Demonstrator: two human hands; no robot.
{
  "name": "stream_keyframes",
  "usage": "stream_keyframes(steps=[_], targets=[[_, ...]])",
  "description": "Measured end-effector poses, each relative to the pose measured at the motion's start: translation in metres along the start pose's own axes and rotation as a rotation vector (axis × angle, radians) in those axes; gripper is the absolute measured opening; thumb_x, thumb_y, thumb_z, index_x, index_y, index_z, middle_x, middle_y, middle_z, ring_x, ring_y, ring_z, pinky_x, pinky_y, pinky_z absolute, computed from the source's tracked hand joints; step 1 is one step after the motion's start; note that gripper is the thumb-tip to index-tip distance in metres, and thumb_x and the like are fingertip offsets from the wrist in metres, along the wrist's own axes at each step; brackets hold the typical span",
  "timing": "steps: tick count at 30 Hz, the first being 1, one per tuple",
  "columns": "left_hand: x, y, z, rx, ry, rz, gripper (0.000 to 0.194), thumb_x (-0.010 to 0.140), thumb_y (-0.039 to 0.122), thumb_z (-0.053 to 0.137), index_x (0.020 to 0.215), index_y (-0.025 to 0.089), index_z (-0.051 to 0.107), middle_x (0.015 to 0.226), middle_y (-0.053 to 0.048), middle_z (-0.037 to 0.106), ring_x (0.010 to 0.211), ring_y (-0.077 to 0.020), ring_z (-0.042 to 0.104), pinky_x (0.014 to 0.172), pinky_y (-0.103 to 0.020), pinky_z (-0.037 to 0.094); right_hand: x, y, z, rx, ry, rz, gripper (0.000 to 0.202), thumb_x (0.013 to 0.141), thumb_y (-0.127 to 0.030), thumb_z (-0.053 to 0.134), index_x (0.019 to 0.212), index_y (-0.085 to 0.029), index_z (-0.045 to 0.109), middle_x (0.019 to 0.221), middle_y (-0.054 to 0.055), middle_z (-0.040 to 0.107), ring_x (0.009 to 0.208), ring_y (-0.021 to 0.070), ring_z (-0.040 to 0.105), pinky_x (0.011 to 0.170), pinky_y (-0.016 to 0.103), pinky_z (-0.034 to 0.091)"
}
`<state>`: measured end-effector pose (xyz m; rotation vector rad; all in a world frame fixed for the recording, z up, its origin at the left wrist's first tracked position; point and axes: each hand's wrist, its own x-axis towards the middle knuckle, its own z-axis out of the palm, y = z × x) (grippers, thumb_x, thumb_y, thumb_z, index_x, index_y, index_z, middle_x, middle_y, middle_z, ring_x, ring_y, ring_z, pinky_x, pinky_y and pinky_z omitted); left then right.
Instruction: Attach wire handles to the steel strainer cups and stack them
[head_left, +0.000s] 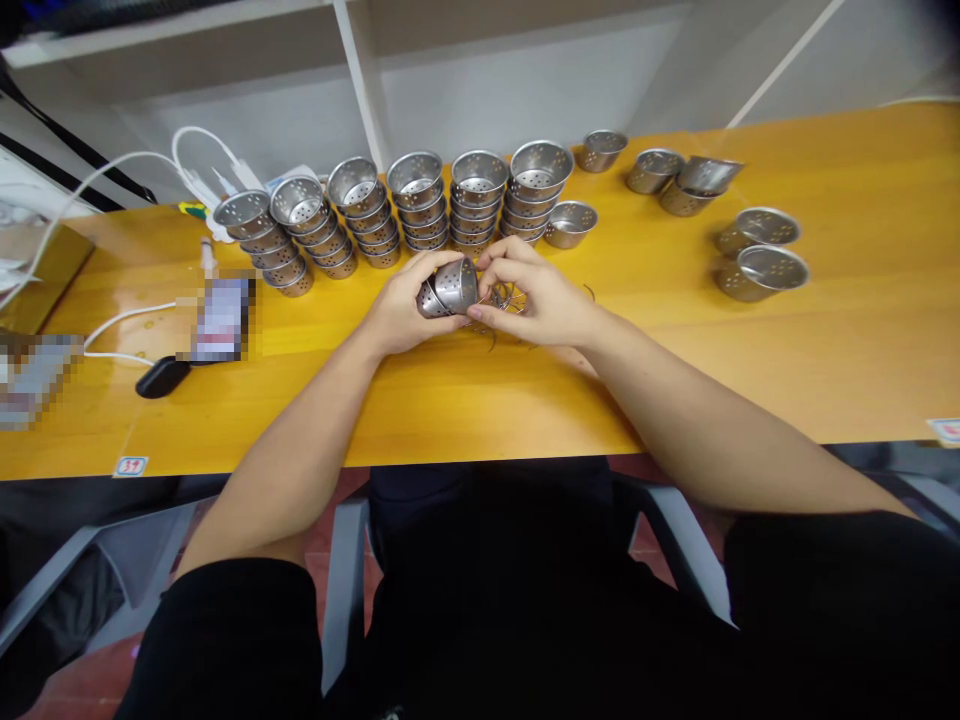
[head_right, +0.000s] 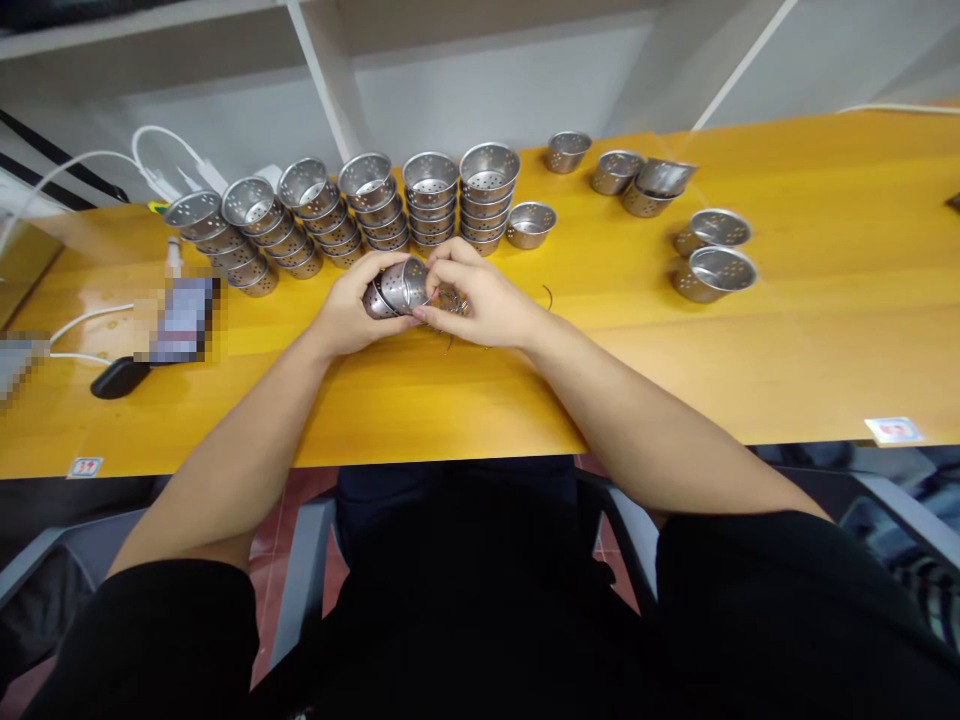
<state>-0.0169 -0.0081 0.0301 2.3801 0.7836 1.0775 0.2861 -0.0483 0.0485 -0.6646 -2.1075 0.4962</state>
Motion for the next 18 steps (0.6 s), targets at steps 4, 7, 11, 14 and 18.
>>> stream_keyframes(steps=[4,7,11,14,18], targets=[[-0.0012,-0.0014,0.0000,-0.006,0.010,0.044,0.091,0.096,0.071,0.106,0.170,0.027,0.078,0.164,-0.015,0.087,0.152,-0.0391,0.085,0.136,-0.054,0.069,0.0000,-0.0006,0.0008,0.001,0.002,0.008,0.049,0.117,-0.078,0.088,0.112,-0.029,0.080,0.140,0.015,0.076,0.137,0.0410,0.075,0.131,0.064,0.063],[-0.0014,-0.0022,-0.0002,0.004,0.001,0.044,0.091,0.095,0.069,0.108,0.171,0.027,0.078,0.163,-0.015,0.087,0.152,-0.0395,0.085,0.137,-0.054,0.069,0.0002,-0.0007,0.0013,-0.001,-0.006,0.030,0.052,0.115,-0.080,0.089,0.110,-0.029,0.078,0.138,0.014,0.075,0.137,0.0411,0.074,0.131,0.065,0.063],[-0.0011,-0.0043,-0.0003,-0.001,-0.006,0.058,0.093,0.095,0.069,0.109,0.171,0.026,0.078,0.164,-0.016,0.087,0.153,-0.0405,0.085,0.138,-0.056,0.068,0.0003,0.0003,0.0012,0.009,-0.003,0.038,0.055,0.115,-0.082,0.089,0.108,-0.029,0.078,0.137,0.014,0.075,0.134,0.0406,0.074,0.129,0.064,0.063],[-0.0006,-0.0061,-0.0002,0.008,-0.011,0.049,0.095,0.095,0.072,0.109,0.172,0.027,0.078,0.165,-0.015,0.087,0.154,-0.0409,0.085,0.139,-0.057,0.068,0.0002,0.0005,0.0008,0.009,0.002,0.037,0.057,0.115,-0.085,0.089,0.109,-0.029,0.080,0.137,0.015,0.076,0.135,0.0408,0.075,0.130,0.064,0.063],[0.0003,-0.0074,0.0000,0.002,-0.015,0.054,0.097,0.095,0.079,0.107,0.172,0.028,0.077,0.166,-0.015,0.087,0.154,-0.0412,0.085,0.139,-0.058,0.068,0.0003,-0.0008,0.0003,0.017,0.004,0.052,0.061,0.114,-0.089,0.088,0.109,-0.029,0.081,0.137,0.014,0.075,0.137,0.0410,0.074,0.132,0.065,0.062]])
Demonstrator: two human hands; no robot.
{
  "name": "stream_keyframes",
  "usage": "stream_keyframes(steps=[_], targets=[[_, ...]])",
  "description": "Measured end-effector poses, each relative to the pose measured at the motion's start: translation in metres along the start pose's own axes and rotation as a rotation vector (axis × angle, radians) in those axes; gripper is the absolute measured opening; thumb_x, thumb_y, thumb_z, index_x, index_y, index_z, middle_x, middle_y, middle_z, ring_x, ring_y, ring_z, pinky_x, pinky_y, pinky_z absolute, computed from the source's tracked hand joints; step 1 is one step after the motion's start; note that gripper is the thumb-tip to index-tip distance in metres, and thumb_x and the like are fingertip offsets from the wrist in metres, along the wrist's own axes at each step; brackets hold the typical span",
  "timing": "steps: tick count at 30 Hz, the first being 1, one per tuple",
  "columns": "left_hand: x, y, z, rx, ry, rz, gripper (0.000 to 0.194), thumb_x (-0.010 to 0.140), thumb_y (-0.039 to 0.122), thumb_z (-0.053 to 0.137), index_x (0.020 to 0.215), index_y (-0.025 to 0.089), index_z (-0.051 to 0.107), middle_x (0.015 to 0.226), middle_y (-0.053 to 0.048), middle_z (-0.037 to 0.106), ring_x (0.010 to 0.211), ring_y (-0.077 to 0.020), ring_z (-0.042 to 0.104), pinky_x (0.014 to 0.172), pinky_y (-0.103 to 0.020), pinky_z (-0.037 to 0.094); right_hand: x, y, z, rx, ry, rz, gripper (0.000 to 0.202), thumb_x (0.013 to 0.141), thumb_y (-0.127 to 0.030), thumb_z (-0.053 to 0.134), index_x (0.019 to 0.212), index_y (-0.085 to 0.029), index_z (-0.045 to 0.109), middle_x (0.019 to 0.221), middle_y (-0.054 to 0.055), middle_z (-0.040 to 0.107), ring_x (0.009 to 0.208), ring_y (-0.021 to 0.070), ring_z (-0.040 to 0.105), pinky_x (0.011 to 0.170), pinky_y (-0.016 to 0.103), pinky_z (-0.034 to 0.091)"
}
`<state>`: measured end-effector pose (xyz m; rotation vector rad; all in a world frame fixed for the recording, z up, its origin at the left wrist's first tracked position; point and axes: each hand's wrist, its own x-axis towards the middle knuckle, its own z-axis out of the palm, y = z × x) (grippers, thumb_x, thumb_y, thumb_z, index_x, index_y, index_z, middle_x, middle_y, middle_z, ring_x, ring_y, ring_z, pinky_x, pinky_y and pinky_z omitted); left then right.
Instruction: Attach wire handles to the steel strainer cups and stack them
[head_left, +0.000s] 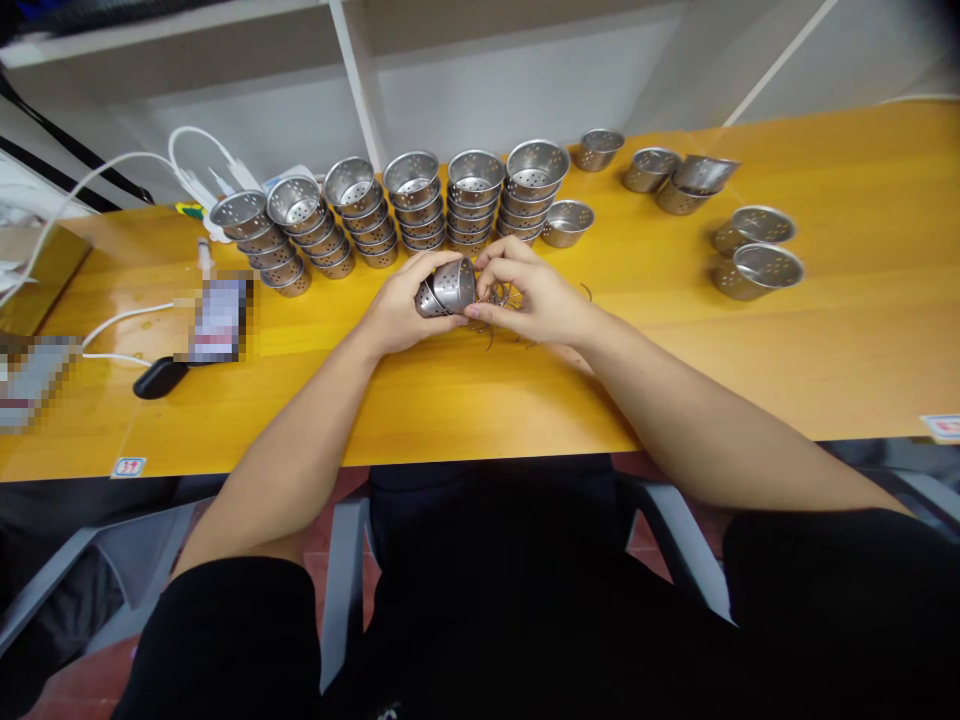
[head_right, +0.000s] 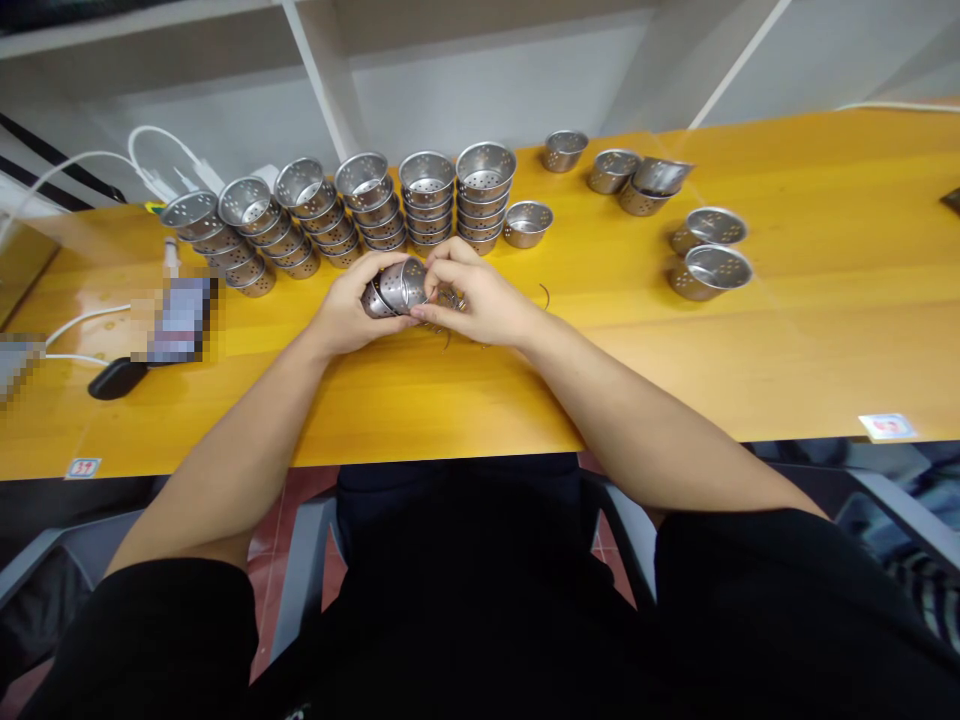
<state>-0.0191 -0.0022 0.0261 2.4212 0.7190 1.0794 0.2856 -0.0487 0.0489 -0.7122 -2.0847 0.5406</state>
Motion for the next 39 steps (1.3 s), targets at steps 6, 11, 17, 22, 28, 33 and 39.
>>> stream_keyframes(steps=[6,11,17,22,28,33,39], targets=[[0.000,0.002,0.001,-0.001,-0.009,-0.005,0.099,0.096,0.082,0.106,0.173,0.028,0.076,0.167,-0.016,0.085,0.156,-0.0416,0.084,0.141,-0.058,0.067,0.000,-0.001,0.000,-0.011,0.010,0.039,0.069,0.109,-0.097,0.089,0.107,-0.029,0.081,0.135,0.015,0.072,0.137,0.0426,0.073,0.132,0.068,0.062],[0.000,0.002,0.001,-0.004,0.001,0.005,0.097,0.097,0.081,0.105,0.173,0.028,0.076,0.167,-0.016,0.085,0.156,-0.0414,0.084,0.140,-0.058,0.068,0.000,-0.003,0.001,0.004,0.011,0.028,0.068,0.111,-0.096,0.087,0.106,-0.029,0.081,0.133,0.014,0.073,0.135,0.0415,0.073,0.128,0.066,0.063],[0.000,-0.001,0.001,0.015,-0.015,-0.026,0.102,0.094,0.084,0.108,0.174,0.031,0.074,0.168,-0.015,0.085,0.156,-0.0424,0.083,0.141,-0.061,0.067,0.001,-0.004,-0.001,0.019,0.008,0.049,0.069,0.110,-0.096,0.088,0.104,-0.028,0.080,0.134,0.014,0.073,0.134,0.0408,0.072,0.127,0.066,0.064],[0.001,0.002,0.000,-0.011,-0.012,-0.032,0.105,0.093,0.095,0.103,0.172,0.030,0.076,0.166,-0.015,0.085,0.156,-0.0418,0.083,0.142,-0.060,0.068,0.002,-0.005,-0.004,0.049,-0.009,0.069,0.071,0.109,-0.100,0.087,0.100,-0.029,0.078,0.134,0.013,0.073,0.131,0.0397,0.072,0.124,0.067,0.066],[0.003,-0.011,-0.006,0.052,0.116,-0.133,0.118,0.084,0.111,0.099,0.168,0.032,0.076,0.170,-0.016,0.081,0.165,-0.0455,0.076,0.148,-0.065,0.062,0.001,-0.001,-0.006,0.132,0.019,0.131,0.070,0.105,-0.103,0.089,0.112,-0.033,0.084,0.149,0.015,0.075,0.141,0.0418,0.073,0.128,0.071,0.069],[0.004,-0.020,-0.006,-0.006,0.180,-0.186,0.130,0.080,0.120,0.092,0.173,0.031,0.070,0.170,-0.016,0.081,0.167,-0.0481,0.076,0.148,-0.068,0.061,-0.003,0.015,-0.013,-0.040,-0.005,0.073,0.060,0.106,-0.090,0.097,0.111,-0.031,0.088,0.140,0.017,0.076,0.141,0.0464,0.076,0.136,0.076,0.064],[0.004,-0.009,0.000,-0.045,0.095,-0.140,0.133,0.080,0.120,0.093,0.177,0.032,0.070,0.179,-0.018,0.080,0.173,-0.0495,0.075,0.150,-0.070,0.062,-0.009,0.039,-0.010,-0.172,-0.228,0.038,0.040,0.107,-0.070,0.096,0.114,-0.031,0.094,0.129,0.015,0.085,0.118,0.0408,0.082,0.115,0.070,0.072]])
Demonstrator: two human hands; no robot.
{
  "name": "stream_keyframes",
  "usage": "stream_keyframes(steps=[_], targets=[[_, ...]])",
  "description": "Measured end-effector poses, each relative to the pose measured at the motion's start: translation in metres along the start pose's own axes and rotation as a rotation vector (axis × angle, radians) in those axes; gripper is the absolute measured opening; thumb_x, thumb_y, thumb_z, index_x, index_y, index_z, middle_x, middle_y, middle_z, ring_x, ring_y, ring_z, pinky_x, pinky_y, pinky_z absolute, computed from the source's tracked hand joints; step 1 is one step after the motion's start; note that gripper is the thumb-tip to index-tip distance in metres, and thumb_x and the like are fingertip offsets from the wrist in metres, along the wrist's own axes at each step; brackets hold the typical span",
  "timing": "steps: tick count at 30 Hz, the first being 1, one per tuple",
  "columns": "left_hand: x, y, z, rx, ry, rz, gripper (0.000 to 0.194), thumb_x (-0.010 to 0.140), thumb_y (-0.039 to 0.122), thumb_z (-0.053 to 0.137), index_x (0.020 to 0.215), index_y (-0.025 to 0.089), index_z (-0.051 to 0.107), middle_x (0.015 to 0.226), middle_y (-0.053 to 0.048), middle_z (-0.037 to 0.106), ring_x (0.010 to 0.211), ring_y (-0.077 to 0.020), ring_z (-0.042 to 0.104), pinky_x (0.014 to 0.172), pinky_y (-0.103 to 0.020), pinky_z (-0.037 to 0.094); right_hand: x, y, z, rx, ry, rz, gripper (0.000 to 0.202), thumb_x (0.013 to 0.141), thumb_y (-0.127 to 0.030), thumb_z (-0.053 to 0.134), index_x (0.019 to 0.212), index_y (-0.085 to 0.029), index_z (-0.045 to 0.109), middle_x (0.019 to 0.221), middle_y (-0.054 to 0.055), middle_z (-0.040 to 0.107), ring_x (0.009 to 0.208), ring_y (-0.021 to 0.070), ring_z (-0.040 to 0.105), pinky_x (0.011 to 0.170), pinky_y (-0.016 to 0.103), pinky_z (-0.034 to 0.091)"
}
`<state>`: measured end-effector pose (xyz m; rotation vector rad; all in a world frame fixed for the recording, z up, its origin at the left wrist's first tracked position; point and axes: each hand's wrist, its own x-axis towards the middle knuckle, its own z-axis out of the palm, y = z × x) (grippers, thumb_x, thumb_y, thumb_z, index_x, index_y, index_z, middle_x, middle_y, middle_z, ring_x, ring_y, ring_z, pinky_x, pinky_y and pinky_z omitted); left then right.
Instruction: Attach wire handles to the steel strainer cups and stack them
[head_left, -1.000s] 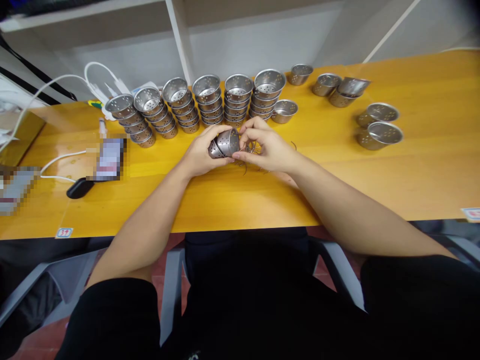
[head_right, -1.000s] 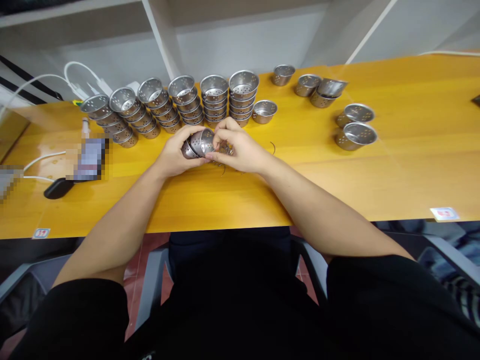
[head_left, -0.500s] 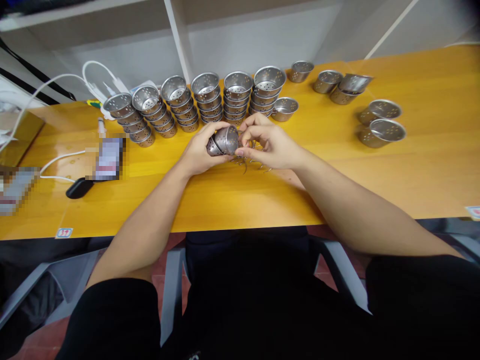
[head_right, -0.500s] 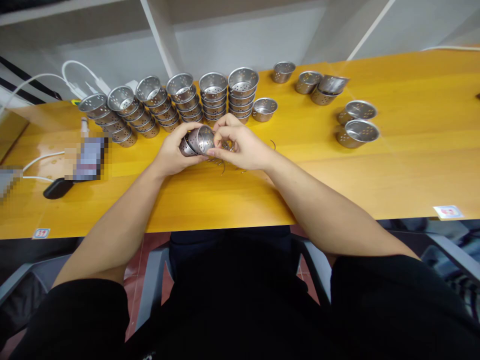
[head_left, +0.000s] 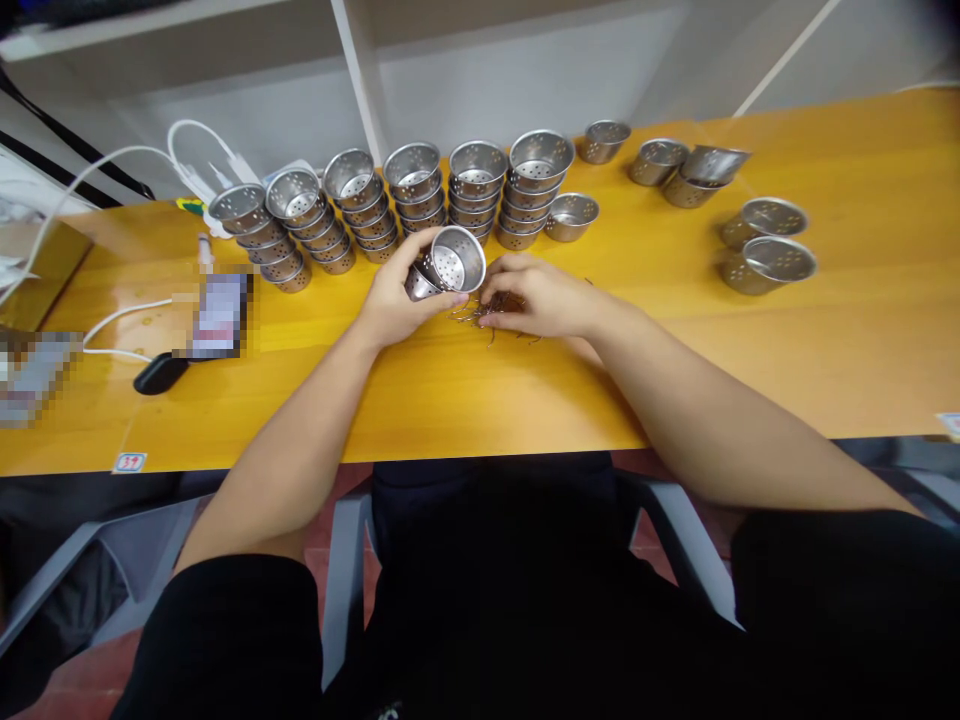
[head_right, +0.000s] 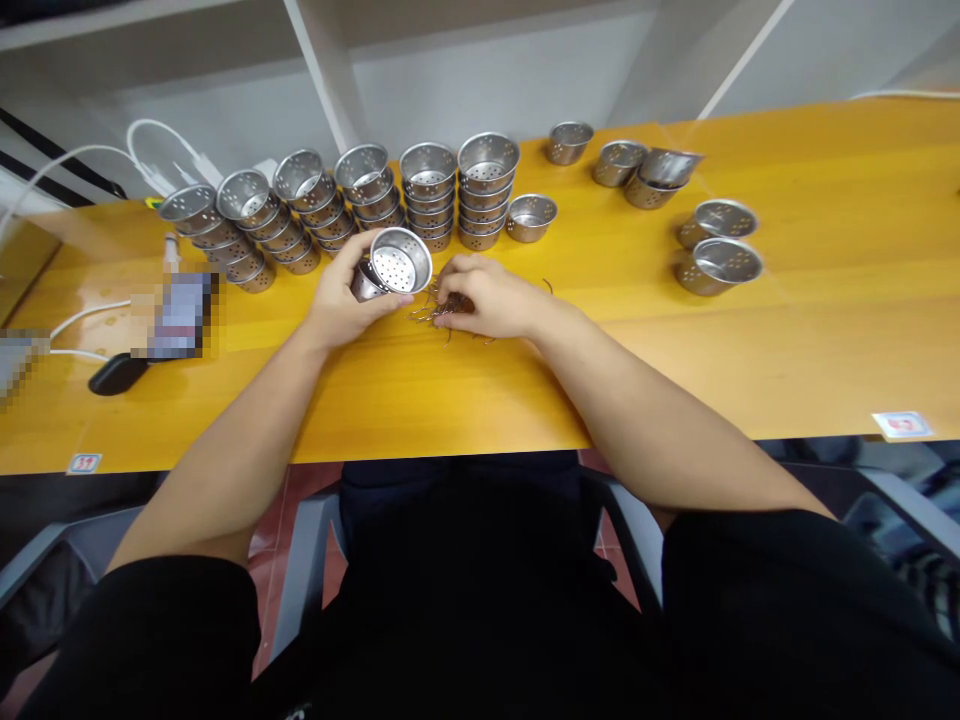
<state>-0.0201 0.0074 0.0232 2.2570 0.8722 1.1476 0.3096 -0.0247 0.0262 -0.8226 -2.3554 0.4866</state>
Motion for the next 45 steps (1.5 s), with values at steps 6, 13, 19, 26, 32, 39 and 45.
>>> stream_keyframes(steps=[6,13,19,26,32,39,45], targets=[[0.001,-0.001,0.000,0.010,-0.037,0.024,0.131,0.082,0.118,0.094,0.180,0.035,0.071,0.184,-0.019,0.078,0.177,-0.0510,0.073,0.153,-0.076,0.059,0.001,-0.002,0.001,0.038,0.059,0.024,0.041,0.108,-0.069,0.096,0.125,-0.031,0.094,0.127,0.013,0.089,0.120,0.0401,0.083,0.115,0.068,0.073],[-0.001,0.001,0.000,-0.055,-0.079,0.005,0.127,0.089,0.115,0.092,0.183,0.032,0.069,0.183,-0.020,0.079,0.172,-0.0472,0.077,0.148,-0.070,0.064,0.006,-0.042,-0.014,0.112,0.279,0.029,0.060,0.111,-0.088,0.090,0.144,-0.037,0.090,0.162,0.016,0.077,0.144,0.0468,0.076,0.131,0.079,0.068],[-0.002,0.006,0.000,-0.063,-0.072,-0.003,0.126,0.087,0.117,0.091,0.178,0.033,0.070,0.172,-0.017,0.085,0.165,-0.0465,0.082,0.144,-0.069,0.068,0.010,-0.066,-0.018,0.034,0.257,-0.058,0.062,0.125,-0.091,0.065,0.122,-0.035,0.092,0.132,0.014,0.085,0.132,0.0451,0.084,0.128,0.081,0.066],[-0.003,-0.008,0.004,-0.020,-0.051,-0.009,0.148,0.074,0.116,0.101,0.188,0.036,0.053,0.184,-0.021,0.072,0.178,-0.0498,0.071,0.144,-0.068,0.067,-0.012,-0.033,-0.094,-0.450,0.975,0.077,0.046,0.139,-0.062,0.057,0.122,-0.030,0.084,0.127,0.020,0.085,0.134,0.0412,0.082,0.122,0.063,0.068],[-0.006,-0.013,0.009,-0.018,-0.045,-0.034,0.137,0.076,0.106,0.108,0.181,0.033,0.058,0.177,-0.019,0.074,0.165,-0.0451,0.077,0.140,-0.063,0.069,-0.017,0.022,-0.099,-0.419,0.598,0.662,0.026,0.120,0.002,0.078,0.138,-0.009,0.094,0.149,0.030,0.086,0.128,0.0297,0.085,0.117,0.045,0.065],[-0.007,-0.002,0.007,-0.061,-0.030,-0.075,0.115,0.080,0.093,0.112,0.167,0.032,0.067,0.159,-0.013,0.082,0.142,-0.0382,0.085,0.125,-0.057,0.076,-0.009,0.036,-0.083,-0.436,0.389,0.723,0.021,0.121,-0.005,0.086,0.139,-0.005,0.095,0.147,0.028,0.088,0.127,0.0269,0.082,0.115,0.043,0.058],[-0.005,-0.009,0.010,-0.051,-0.029,-0.045,0.131,0.074,0.097,0.114,0.174,0.032,0.061,0.172,-0.016,0.076,0.156,-0.0434,0.082,0.133,-0.060,0.073,-0.008,0.071,-0.075,-0.411,0.376,0.680,0.016,0.111,0.003,0.093,0.122,-0.009,0.097,0.136,0.024,0.089,0.116,0.0271,0.073,0.119,0.049,0.053]])
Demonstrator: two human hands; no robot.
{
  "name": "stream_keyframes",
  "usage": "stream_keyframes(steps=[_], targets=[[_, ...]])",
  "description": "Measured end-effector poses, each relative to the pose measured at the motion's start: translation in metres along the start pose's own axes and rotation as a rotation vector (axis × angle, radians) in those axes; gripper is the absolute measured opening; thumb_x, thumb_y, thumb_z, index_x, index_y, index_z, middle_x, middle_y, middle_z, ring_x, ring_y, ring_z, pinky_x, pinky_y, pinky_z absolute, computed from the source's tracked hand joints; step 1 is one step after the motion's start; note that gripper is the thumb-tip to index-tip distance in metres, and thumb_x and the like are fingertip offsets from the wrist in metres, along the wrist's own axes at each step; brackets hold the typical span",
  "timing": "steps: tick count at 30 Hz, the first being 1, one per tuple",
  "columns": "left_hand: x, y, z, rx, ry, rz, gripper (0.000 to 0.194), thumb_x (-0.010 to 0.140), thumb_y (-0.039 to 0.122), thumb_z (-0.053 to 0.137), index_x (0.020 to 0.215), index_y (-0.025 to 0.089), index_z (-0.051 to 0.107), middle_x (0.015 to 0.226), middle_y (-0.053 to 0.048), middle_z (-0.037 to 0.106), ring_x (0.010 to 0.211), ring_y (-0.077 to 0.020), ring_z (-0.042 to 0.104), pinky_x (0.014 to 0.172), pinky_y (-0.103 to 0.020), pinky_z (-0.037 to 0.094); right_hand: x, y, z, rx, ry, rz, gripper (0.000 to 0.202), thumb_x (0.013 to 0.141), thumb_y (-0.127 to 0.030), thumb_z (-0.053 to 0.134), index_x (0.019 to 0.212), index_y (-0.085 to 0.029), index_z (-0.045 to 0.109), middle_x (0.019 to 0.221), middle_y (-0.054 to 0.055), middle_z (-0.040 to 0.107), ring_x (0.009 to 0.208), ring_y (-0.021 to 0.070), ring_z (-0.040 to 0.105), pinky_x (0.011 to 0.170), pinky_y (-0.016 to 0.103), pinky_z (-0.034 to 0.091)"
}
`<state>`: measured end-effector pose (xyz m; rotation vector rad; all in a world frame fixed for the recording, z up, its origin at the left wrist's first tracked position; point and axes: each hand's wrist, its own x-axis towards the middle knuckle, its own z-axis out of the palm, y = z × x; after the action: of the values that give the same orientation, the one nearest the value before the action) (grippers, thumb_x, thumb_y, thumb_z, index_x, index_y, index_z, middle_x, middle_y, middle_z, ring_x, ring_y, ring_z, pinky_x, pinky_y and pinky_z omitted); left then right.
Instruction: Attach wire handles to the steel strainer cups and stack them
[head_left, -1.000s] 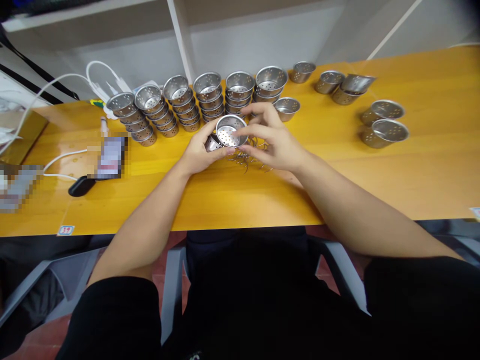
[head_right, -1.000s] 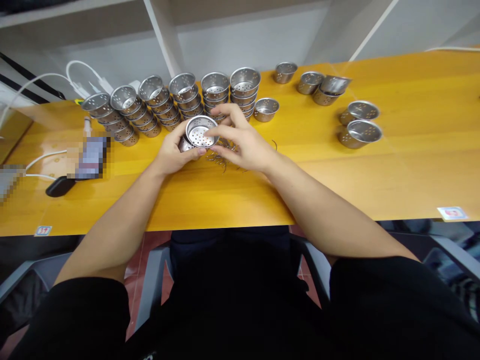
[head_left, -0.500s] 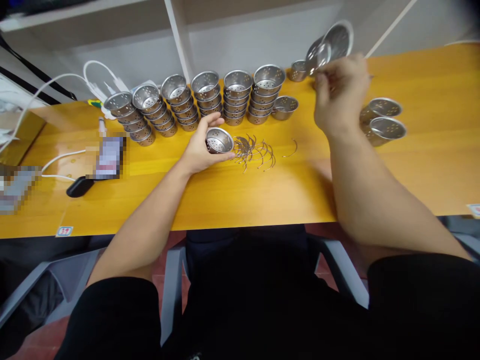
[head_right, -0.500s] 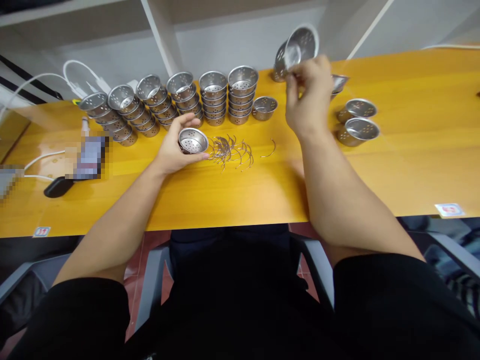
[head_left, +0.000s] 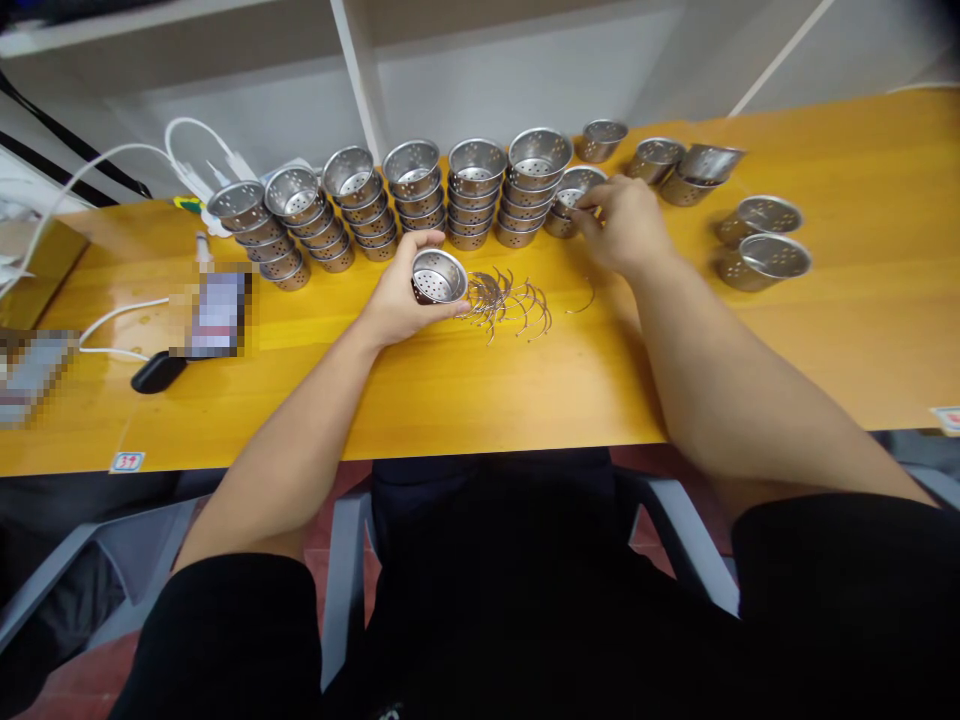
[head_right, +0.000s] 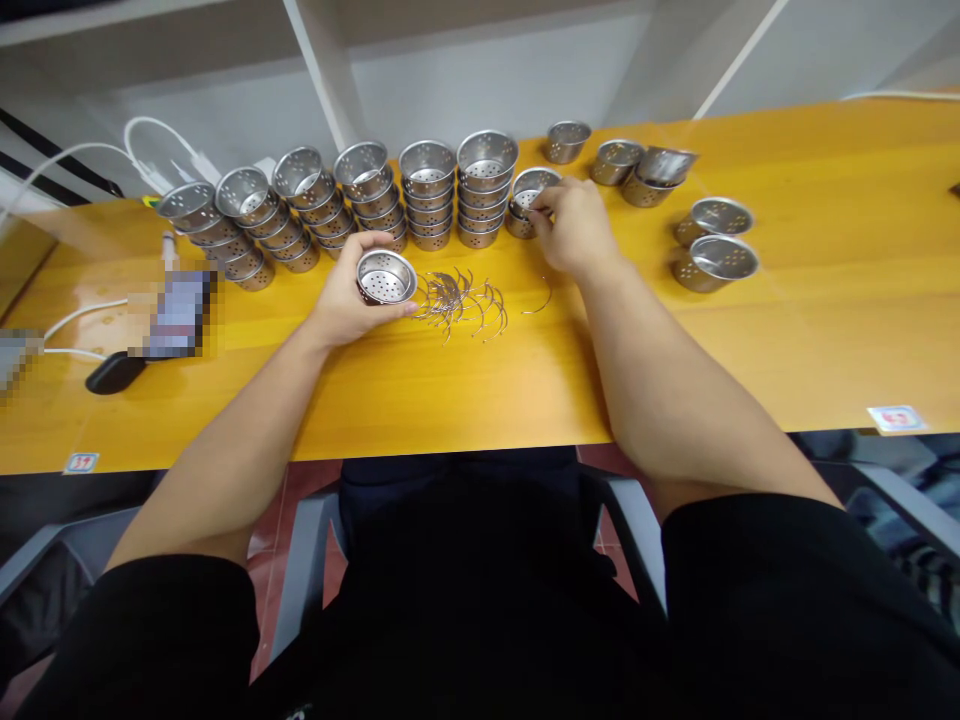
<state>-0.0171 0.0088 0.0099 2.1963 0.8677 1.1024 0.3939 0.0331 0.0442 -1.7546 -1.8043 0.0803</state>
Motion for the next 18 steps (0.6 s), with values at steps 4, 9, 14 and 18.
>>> stream_keyframes(steps=[4,9,14,18], targets=[[0.000,-0.005,0.000,0.029,-0.011,0.003,0.134,0.075,0.099,0.114,0.178,0.034,0.058,0.175,-0.016,0.074,0.160,-0.0449,0.079,0.136,-0.062,0.072,0.000,0.005,0.006,0.003,0.000,-0.027,0.019,0.108,0.006,0.093,0.115,-0.012,0.096,0.128,0.021,0.088,0.110,0.0257,0.068,0.122,0.051,0.052],[0.000,-0.024,0.003,0.016,0.013,0.028,0.136,0.075,0.099,0.115,0.179,0.038,0.052,0.167,-0.014,0.074,0.154,-0.0434,0.082,0.133,-0.063,0.072,-0.009,0.000,-0.006,0.083,0.035,-0.040,0.048,0.098,-0.006,0.107,0.144,-0.009,0.094,0.153,0.029,0.079,0.120,0.0288,0.072,0.122,0.051,0.058],[0.001,-0.023,0.005,0.024,0.047,0.075,0.124,0.075,0.098,0.115,0.166,0.035,0.060,0.159,-0.011,0.077,0.147,-0.0387,0.084,0.130,-0.058,0.073,-0.035,-0.043,-0.026,0.284,0.266,-0.376,0.024,0.119,-0.035,0.084,0.141,-0.027,0.090,0.138,0.021,0.081,0.111,0.0356,0.071,0.113,0.062,0.067],[0.000,-0.005,0.003,0.060,0.019,0.062,0.116,0.080,0.096,0.113,0.163,0.031,0.063,0.157,-0.012,0.081,0.144,-0.0372,0.085,0.127,-0.054,0.074,-0.071,-0.101,-0.010,0.417,-0.066,-0.652,0.032,0.121,-0.050,0.079,0.144,-0.031,0.089,0.122,0.014,0.082,0.101,0.0342,0.073,0.097,0.056,0.068]])
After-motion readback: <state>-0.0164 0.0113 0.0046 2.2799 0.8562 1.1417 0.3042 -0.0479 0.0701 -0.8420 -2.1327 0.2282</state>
